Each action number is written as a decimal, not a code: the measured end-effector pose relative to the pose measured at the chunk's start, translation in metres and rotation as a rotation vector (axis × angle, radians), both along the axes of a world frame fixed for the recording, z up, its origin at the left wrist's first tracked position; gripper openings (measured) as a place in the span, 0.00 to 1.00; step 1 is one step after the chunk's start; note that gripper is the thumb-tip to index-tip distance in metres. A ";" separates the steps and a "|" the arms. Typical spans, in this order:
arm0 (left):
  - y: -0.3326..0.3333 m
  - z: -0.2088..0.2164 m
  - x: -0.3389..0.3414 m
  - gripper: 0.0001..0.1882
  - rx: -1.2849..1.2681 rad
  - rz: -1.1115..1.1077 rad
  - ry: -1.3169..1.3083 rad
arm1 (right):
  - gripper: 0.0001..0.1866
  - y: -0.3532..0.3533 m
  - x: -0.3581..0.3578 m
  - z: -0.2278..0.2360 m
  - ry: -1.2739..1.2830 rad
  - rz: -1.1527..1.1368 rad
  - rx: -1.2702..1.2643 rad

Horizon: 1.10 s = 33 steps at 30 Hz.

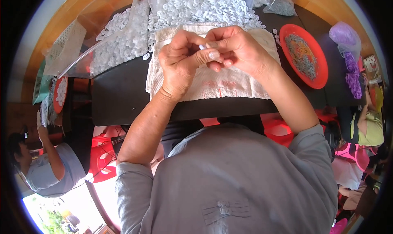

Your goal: Assembling small white plastic components by hand on a padded workspace.

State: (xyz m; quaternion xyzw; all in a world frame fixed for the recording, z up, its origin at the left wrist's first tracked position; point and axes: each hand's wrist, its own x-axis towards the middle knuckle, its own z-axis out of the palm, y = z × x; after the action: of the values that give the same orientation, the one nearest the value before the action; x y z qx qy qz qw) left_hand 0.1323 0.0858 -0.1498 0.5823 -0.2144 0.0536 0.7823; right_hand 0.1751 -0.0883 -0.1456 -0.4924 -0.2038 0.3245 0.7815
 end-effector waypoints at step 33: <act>-0.010 -0.025 0.070 0.04 1.195 0.249 -0.261 | 0.09 -0.027 0.021 0.010 -0.580 -0.600 -0.561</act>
State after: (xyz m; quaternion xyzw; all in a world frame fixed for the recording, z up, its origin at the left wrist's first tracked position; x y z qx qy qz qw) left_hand 0.2026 0.0758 -0.1745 0.9287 -0.2316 0.0860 0.2764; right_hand 0.1964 -0.1157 -0.1357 -0.7903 -0.1672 -0.0224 0.5890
